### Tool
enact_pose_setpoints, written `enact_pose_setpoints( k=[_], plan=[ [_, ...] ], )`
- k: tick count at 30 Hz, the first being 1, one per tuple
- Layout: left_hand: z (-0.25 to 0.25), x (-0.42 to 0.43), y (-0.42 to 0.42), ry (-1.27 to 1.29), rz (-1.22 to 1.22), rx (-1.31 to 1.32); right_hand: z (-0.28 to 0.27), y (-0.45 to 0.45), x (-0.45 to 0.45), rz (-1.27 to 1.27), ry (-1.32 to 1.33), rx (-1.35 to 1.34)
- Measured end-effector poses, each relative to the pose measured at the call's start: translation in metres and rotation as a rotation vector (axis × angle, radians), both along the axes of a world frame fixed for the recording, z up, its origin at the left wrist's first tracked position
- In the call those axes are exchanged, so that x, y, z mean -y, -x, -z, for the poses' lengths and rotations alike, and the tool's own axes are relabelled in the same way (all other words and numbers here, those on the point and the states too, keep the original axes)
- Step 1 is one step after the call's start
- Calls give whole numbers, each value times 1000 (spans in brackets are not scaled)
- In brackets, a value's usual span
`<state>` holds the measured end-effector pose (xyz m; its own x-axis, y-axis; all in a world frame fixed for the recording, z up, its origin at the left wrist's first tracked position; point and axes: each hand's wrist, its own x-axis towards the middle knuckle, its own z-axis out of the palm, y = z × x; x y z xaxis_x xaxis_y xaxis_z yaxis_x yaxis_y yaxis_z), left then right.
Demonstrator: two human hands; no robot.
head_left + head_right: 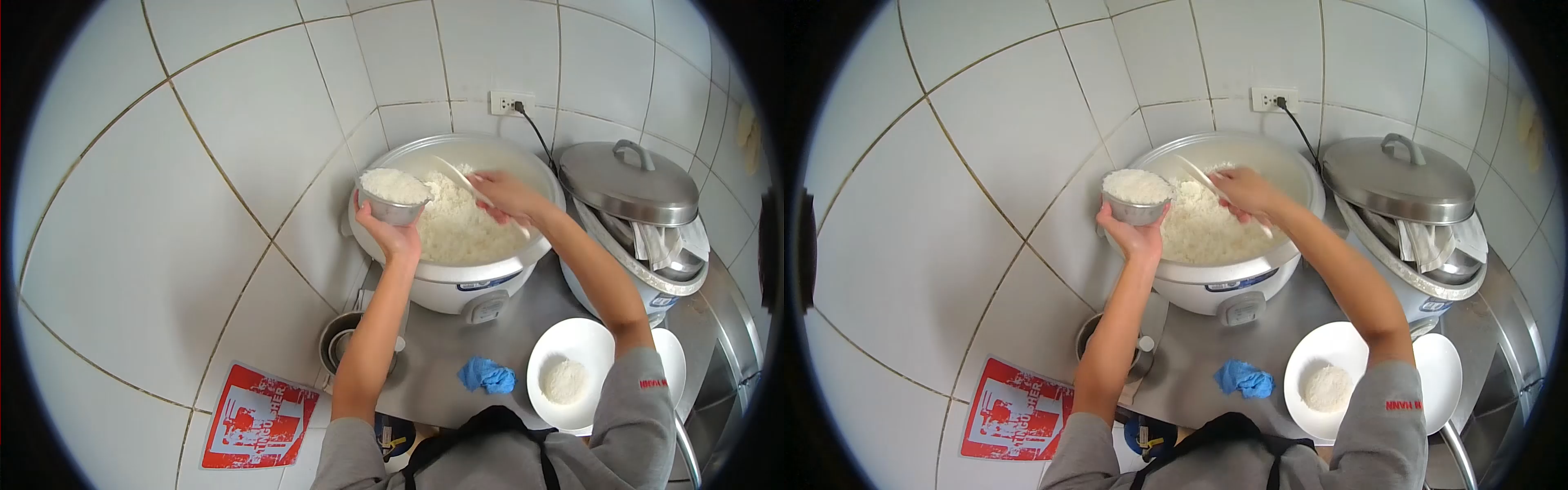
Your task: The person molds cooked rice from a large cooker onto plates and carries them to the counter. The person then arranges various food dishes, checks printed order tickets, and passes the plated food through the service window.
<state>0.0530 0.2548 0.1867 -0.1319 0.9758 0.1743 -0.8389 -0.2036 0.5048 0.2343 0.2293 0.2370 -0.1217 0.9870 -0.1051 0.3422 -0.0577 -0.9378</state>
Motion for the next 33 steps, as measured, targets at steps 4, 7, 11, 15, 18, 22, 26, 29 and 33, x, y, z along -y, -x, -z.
enact_pose_setpoints(
  k=[4,7,11,15,18,22,26,29,33],
  plan=[
    [10,-7,-7,-116,-215,61,47,11,18,-115,495,-708],
    [9,6,-13,-142,-294,7,33,47,28,-12,202,-652],
    [10,20,-5,-101,-261,7,47,68,26,29,-868,301],
    [17,27,21,-34,76,37,26,59,3,-144,-795,427],
    [13,30,42,-63,226,-17,7,66,1,-214,-835,507],
    [8,63,71,71,161,-31,-5,88,7,-345,-938,517],
    [13,83,105,99,70,23,2,143,44,-377,-889,620],
    [21,106,139,101,-70,87,-6,150,53,-217,-859,622],
    [13,155,170,6,-319,106,47,168,77,-480,-646,991]
  ],
)
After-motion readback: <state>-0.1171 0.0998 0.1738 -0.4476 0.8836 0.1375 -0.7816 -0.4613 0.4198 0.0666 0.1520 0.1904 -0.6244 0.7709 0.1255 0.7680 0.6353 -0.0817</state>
